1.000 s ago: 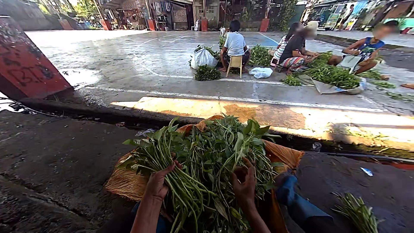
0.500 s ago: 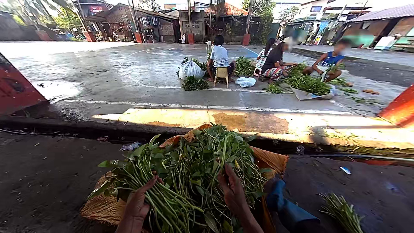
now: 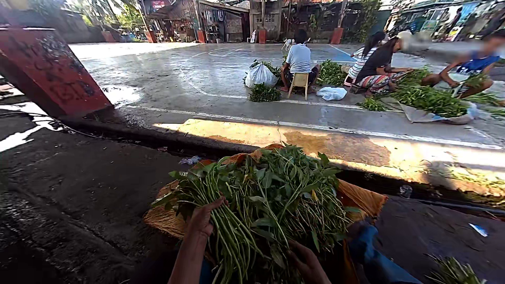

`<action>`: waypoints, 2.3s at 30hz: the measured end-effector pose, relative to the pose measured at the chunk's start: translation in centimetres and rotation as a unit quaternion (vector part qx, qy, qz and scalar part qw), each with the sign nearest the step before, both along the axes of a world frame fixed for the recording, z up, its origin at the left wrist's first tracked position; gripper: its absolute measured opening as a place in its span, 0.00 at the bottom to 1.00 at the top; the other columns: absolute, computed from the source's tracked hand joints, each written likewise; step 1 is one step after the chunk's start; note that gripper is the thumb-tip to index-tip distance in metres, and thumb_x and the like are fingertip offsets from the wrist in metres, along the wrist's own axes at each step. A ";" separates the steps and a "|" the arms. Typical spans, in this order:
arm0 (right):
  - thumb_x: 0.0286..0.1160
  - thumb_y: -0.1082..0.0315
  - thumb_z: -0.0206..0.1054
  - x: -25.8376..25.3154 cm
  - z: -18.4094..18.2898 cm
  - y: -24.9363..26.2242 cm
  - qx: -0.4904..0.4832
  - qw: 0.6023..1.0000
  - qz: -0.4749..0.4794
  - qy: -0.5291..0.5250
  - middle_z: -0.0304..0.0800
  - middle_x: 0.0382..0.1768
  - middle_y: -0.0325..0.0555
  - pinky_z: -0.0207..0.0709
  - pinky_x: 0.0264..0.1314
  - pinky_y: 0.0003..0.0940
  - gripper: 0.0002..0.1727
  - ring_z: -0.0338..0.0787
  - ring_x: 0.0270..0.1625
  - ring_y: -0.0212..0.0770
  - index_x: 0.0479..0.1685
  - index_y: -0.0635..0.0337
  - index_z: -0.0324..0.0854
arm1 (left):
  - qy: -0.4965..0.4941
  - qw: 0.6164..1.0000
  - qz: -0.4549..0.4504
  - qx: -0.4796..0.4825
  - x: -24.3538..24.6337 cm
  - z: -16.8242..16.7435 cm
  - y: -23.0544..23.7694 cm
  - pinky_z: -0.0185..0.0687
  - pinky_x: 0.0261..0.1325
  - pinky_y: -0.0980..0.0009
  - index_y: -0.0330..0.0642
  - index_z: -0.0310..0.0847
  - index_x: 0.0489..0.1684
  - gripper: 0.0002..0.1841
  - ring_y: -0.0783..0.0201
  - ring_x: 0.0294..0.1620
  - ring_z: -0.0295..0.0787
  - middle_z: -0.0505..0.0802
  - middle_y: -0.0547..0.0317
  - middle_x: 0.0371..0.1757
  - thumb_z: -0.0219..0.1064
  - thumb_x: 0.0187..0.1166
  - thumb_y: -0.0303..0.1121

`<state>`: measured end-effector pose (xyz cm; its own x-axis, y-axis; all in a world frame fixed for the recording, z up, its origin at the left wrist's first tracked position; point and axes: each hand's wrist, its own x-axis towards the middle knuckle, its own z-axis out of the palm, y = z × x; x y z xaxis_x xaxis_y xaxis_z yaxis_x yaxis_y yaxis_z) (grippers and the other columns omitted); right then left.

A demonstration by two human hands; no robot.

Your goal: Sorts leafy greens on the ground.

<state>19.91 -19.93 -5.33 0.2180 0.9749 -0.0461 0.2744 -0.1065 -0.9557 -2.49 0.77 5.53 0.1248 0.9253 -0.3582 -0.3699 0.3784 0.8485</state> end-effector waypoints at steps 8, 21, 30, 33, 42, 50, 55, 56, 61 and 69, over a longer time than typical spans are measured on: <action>0.79 0.75 0.62 -0.9 -2.5 -4.9 0.049 0.995 0.025 -0.083 0.89 0.44 0.65 0.84 0.50 0.46 0.18 0.89 0.41 0.51 0.65 0.70 0.86 | 0.043 0.999 0.018 -0.027 1.3 -1.2 0.1 0.91 0.38 0.65 0.27 0.82 0.49 0.08 0.57 0.30 0.92 0.93 0.45 0.33 0.69 0.75 0.17; 0.84 0.70 0.60 -1.1 -0.8 -6.3 0.020 0.985 0.129 -0.115 0.91 0.46 0.68 0.81 0.59 0.58 0.19 0.90 0.48 0.63 0.67 0.68 0.86 | 0.093 0.988 -0.125 -0.012 3.0 -2.2 -0.8 0.87 0.53 0.62 0.34 0.73 0.67 0.22 0.59 0.47 0.90 0.91 0.47 0.49 0.72 0.74 0.20; 0.79 0.73 0.64 -2.2 3.2 -6.4 0.036 0.988 0.074 -0.131 0.91 0.42 0.65 0.83 0.55 0.55 0.18 0.90 0.45 0.60 0.65 0.67 0.88 | 0.110 0.983 -0.147 -0.011 3.1 -2.8 -1.3 0.88 0.50 0.64 0.33 0.77 0.61 0.16 0.59 0.43 0.93 0.94 0.48 0.44 0.70 0.76 0.20; 0.82 0.68 0.64 -2.2 4.3 -6.2 -0.051 0.981 0.139 -0.126 0.93 0.41 0.62 0.81 0.60 0.62 0.19 0.92 0.46 0.62 0.65 0.72 0.82 | 0.083 0.986 -0.141 -0.014 3.0 -2.7 -1.3 0.89 0.43 0.66 0.32 0.77 0.58 0.12 0.59 0.37 0.92 0.93 0.48 0.39 0.65 0.79 0.18; 0.92 0.61 0.51 -3.1 0.8 -4.4 -0.175 0.954 0.240 -0.043 0.87 0.30 0.54 0.78 0.46 0.47 0.23 0.85 0.33 0.45 0.47 0.71 0.88 | 0.106 0.994 -0.022 0.034 3.1 -1.6 -1.6 0.85 0.49 0.65 0.35 0.79 0.60 0.17 0.60 0.43 0.90 0.94 0.50 0.46 0.69 0.74 0.16; 0.96 0.67 0.35 -2.6 -2.5 -1.7 0.062 0.854 -0.353 0.377 0.83 0.22 0.27 0.75 0.24 0.15 0.22 0.80 0.20 0.20 0.34 0.53 0.73 | 0.101 0.992 0.071 0.023 3.4 -1.0 -1.3 0.83 0.54 0.62 0.34 0.78 0.62 0.17 0.59 0.50 0.88 0.91 0.49 0.51 0.67 0.76 0.18; 0.81 0.67 0.66 1.2 -5.1 -5.0 -0.215 0.971 -0.030 -0.104 0.82 0.68 0.70 0.69 0.73 0.69 0.27 0.81 0.71 0.68 0.80 0.62 0.76 | 0.091 0.987 0.059 0.121 1.3 -0.2 -0.3 0.86 0.54 0.67 0.37 0.74 0.65 0.20 0.63 0.49 0.91 0.93 0.53 0.50 0.66 0.76 0.16; 0.76 0.63 0.72 0.2 -4.3 -4.5 -0.199 0.968 -0.010 -0.155 0.76 0.72 0.76 0.64 0.72 0.79 0.34 0.76 0.73 0.77 0.83 0.62 0.72 | 0.108 0.983 0.045 0.139 1.3 -0.1 -0.4 0.86 0.56 0.67 0.36 0.76 0.63 0.19 0.64 0.49 0.91 0.93 0.54 0.50 0.68 0.75 0.16; 0.85 0.59 0.56 -4.3 0.6 1.5 0.042 0.985 -0.055 -0.155 0.89 0.57 0.56 0.77 0.60 0.67 0.21 0.88 0.60 0.59 0.66 0.62 0.83 | 0.147 0.974 -0.031 0.167 1.8 -1.6 -2.0 0.84 0.57 0.70 0.35 0.76 0.65 0.19 0.67 0.49 0.88 0.91 0.56 0.49 0.68 0.77 0.18; 0.88 0.47 0.51 -7.0 1.8 5.3 -0.081 0.993 0.056 0.063 0.81 0.37 0.41 0.74 0.50 0.37 0.26 0.80 0.41 0.33 0.40 0.60 0.85 | 0.148 0.975 -0.104 0.126 2.8 -2.1 -2.3 0.81 0.59 0.69 0.34 0.82 0.56 0.11 0.65 0.49 0.88 0.93 0.56 0.46 0.67 0.78 0.19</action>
<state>12.94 -14.66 -3.51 0.0908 0.9704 -0.2237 0.1729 -0.2366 -0.9561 0.26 -1.58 3.44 0.2444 0.9545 -0.1711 -0.0313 0.1841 0.9824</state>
